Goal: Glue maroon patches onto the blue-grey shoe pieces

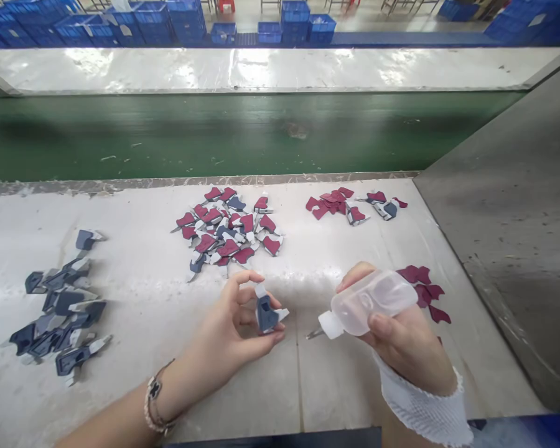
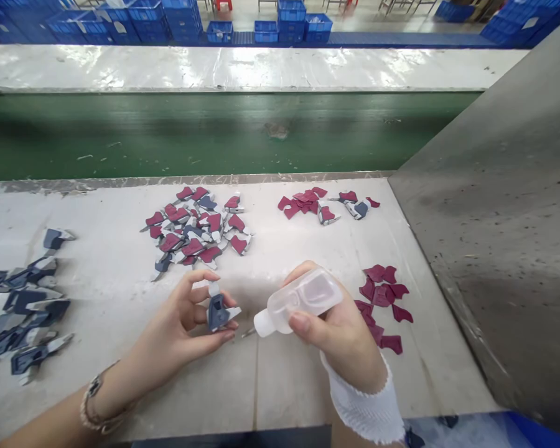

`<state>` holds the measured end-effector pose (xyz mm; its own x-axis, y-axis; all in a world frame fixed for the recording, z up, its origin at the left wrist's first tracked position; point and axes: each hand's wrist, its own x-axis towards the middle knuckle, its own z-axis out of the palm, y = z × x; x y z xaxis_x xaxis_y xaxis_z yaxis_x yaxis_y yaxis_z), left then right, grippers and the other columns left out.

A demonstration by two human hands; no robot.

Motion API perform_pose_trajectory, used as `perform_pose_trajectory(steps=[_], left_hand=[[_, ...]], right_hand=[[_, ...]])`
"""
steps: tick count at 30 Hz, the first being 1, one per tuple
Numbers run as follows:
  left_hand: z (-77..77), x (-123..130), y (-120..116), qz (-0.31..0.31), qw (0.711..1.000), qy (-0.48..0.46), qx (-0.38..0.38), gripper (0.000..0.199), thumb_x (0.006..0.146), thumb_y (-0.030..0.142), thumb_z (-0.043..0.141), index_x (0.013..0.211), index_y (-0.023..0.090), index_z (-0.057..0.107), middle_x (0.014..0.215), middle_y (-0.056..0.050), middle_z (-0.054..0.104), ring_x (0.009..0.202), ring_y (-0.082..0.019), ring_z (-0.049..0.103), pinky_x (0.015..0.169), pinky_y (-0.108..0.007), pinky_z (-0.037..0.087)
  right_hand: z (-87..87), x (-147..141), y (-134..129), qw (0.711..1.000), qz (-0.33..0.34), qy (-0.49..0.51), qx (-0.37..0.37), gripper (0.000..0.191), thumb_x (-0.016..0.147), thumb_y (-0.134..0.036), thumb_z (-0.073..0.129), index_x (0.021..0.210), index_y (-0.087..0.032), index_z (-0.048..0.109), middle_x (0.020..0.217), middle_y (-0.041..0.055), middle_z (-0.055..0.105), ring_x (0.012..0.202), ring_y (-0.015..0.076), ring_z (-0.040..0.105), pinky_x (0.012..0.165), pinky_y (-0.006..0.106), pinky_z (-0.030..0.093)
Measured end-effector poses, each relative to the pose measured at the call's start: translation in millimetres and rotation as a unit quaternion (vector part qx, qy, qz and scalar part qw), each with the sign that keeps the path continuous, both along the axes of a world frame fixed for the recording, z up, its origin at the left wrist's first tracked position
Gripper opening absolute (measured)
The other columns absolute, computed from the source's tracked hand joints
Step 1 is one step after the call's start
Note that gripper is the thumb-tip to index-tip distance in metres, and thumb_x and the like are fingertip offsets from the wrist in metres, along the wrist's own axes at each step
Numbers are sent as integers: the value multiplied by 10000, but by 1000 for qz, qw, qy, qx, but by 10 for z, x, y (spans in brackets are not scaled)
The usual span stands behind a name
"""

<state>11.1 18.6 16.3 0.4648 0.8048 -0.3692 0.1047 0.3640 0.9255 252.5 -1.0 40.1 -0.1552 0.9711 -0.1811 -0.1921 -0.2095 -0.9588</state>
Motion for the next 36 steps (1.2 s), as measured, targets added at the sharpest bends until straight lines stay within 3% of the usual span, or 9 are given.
perform_pose_trajectory(steps=[3, 7, 10, 13, 19, 25, 36], left_hand=[[-36, 18, -55, -7, 1000, 15, 22, 551, 817, 256, 735, 1182, 326, 329, 1076, -6, 633, 834, -155, 703, 762, -287, 573], [-51, 29, -91, -12, 998, 30, 61, 563, 789, 269, 769, 1136, 311, 328, 969, 27, 642, 767, -133, 688, 706, -255, 565], [-44, 25, -93, -14, 997, 32, 64, 536, 799, 272, 760, 1111, 299, 324, 919, 40, 631, 753, -120, 670, 683, -235, 551], [-54, 16, -98, -19, 997, 39, 62, 541, 799, 296, 758, 1114, 303, 318, 923, 40, 619, 739, -115, 648, 656, -230, 532], [-65, 12, -120, -34, 996, 37, 79, 546, 798, 291, 751, 1126, 327, 316, 898, 46, 596, 756, -123, 619, 650, -231, 504], [-54, -7, -123, -32, 993, 53, 100, 513, 804, 253, 722, 1128, 329, 331, 889, 46, 585, 729, -105, 556, 655, -219, 487], [-34, -30, -95, -43, 990, 60, 119, 524, 801, 226, 721, 1127, 327, 323, 818, 66, 571, 712, -105, 520, 668, -216, 453]], right_hand=[[61, -91, -10, 999, 33, 5, -34, 345, 836, -493, 702, 979, -231, 527, 642, -20, 608, 519, 128, 502, 486, 242, 388], [137, -168, -75, 998, 60, -6, -6, 316, 859, -395, 702, 1071, -255, 515, 756, 3, 669, 655, 169, 621, 602, 275, 484], [178, -246, -154, 998, 38, -58, 13, 295, 830, -278, 717, 1091, -288, 581, 865, -6, 651, 703, 145, 626, 614, 235, 501], [227, -351, -226, 990, -4, -133, 42, 280, 780, -181, 727, 999, -294, 595, 826, -40, 603, 636, 97, 579, 543, 172, 462], [293, -488, -238, 974, -31, -213, 75, 218, 767, -213, 713, 887, -255, 537, 697, -69, 543, 536, 91, 528, 486, 189, 430], [304, -546, -202, 955, -24, -267, 127, 183, 802, -208, 693, 893, -248, 539, 742, -61, 570, 591, 97, 602, 531, 193, 475], [327, -586, -173, 945, -23, -285, 158, 217, 779, -159, 691, 912, -266, 557, 787, -79, 609, 625, 79, 634, 567, 167, 497]])
